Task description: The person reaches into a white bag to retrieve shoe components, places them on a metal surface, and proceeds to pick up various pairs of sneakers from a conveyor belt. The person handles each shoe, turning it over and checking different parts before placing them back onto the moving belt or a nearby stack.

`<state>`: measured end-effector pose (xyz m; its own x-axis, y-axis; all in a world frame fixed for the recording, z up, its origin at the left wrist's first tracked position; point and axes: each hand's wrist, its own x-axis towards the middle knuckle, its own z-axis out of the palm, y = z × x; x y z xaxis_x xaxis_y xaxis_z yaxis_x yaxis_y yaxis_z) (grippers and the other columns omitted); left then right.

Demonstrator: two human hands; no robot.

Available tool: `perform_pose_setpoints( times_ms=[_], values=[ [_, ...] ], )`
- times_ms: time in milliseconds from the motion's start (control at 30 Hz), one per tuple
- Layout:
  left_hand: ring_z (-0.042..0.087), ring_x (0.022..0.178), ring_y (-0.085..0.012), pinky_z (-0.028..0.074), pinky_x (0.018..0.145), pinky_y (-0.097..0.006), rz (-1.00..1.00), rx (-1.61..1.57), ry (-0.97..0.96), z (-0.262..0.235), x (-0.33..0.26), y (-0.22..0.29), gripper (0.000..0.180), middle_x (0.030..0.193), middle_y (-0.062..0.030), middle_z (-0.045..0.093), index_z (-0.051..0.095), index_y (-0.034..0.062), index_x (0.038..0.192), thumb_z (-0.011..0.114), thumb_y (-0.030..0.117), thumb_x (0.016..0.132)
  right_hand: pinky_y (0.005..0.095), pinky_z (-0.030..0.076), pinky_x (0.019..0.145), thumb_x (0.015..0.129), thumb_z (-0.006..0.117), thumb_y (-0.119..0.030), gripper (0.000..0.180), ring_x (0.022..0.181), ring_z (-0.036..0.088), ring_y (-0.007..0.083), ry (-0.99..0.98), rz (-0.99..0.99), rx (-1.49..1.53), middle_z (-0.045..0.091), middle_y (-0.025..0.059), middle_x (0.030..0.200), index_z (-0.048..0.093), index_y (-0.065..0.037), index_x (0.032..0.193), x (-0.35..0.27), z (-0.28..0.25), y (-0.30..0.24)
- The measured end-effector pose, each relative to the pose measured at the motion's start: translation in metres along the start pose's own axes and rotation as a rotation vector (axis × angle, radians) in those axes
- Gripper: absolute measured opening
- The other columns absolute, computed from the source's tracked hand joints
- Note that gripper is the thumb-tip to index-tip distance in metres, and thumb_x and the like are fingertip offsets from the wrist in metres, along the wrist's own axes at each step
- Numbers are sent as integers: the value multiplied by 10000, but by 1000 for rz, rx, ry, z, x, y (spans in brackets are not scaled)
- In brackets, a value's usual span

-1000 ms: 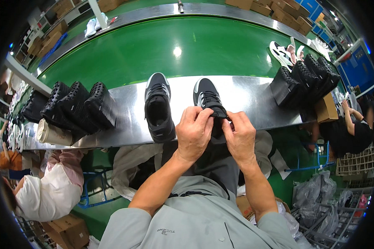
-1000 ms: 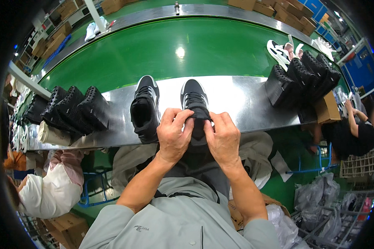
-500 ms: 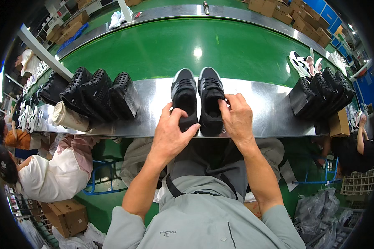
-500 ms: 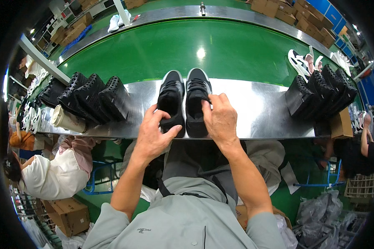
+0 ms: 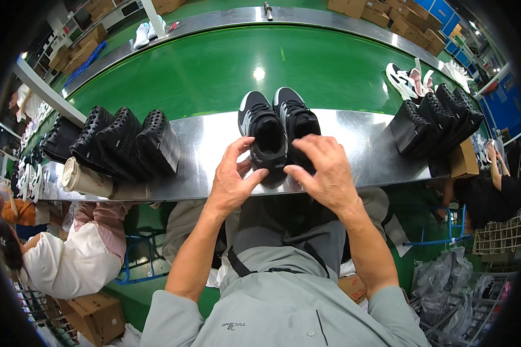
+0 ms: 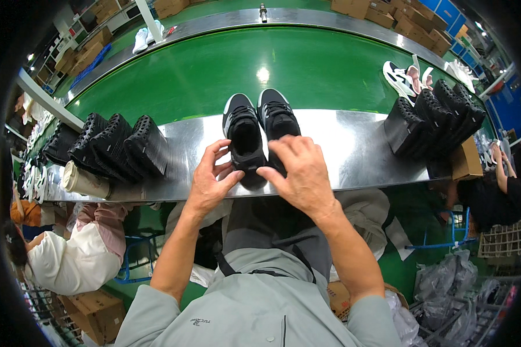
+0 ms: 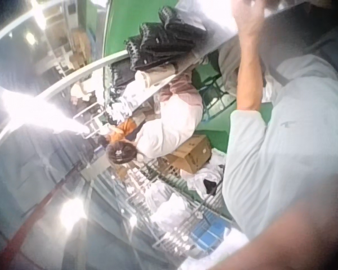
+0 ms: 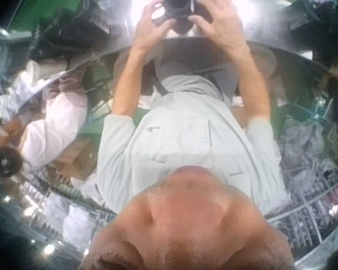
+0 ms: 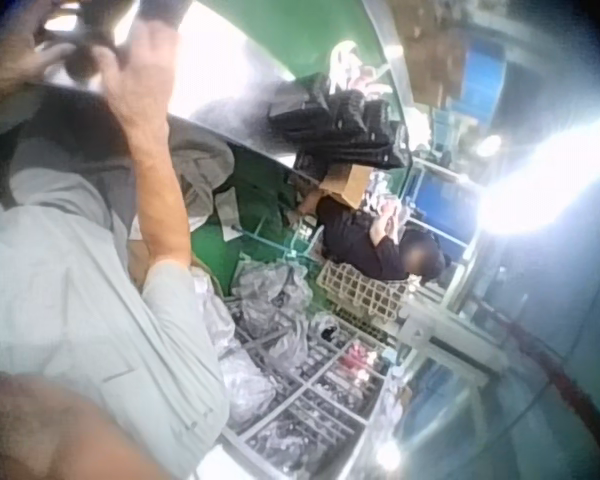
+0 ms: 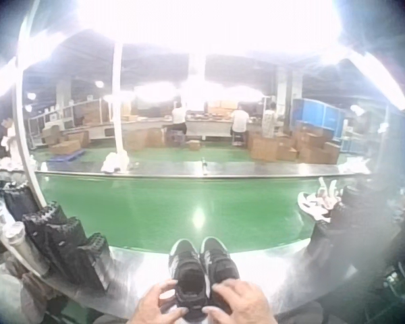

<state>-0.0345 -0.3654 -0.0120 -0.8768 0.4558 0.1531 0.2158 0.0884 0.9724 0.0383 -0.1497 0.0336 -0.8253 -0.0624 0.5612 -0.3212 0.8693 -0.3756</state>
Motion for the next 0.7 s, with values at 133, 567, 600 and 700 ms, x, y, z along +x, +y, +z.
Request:
perform_pose_setpoints(
  times_ms=[133,567,600,700],
  values=[
    [544,1305,-305,496,1062,-430,86,103,36,-1,2,-1,708,1438,-163,488,464,96,1455,785,84,824,427,423,892,770,831,-318,527,991,571,280,-92,2,-155,636,84,989,660,-88,1212,6,-3,-5],
    [616,739,-321,492,665,-414,352,676,445,-23,-8,-49,135,775,-124,614,647,33,956,704,53,835,470,544,786,819,778,-466,403,894,682,360,-524,35,-190,684,176,885,739,-97,976,90,12,10],
    [609,728,-316,489,655,-408,362,682,451,-25,-9,-49,129,772,-124,611,644,34,939,702,34,824,478,546,772,828,774,-448,394,868,685,370,-470,-17,-215,689,186,842,731,-75,946,105,20,11],
    [600,711,-312,485,647,-407,364,722,432,-25,-11,-48,123,763,-123,607,644,31,922,699,18,813,472,549,756,832,754,-480,417,878,700,360,-488,14,-246,719,175,890,728,-72,914,160,46,19]
  ],
)
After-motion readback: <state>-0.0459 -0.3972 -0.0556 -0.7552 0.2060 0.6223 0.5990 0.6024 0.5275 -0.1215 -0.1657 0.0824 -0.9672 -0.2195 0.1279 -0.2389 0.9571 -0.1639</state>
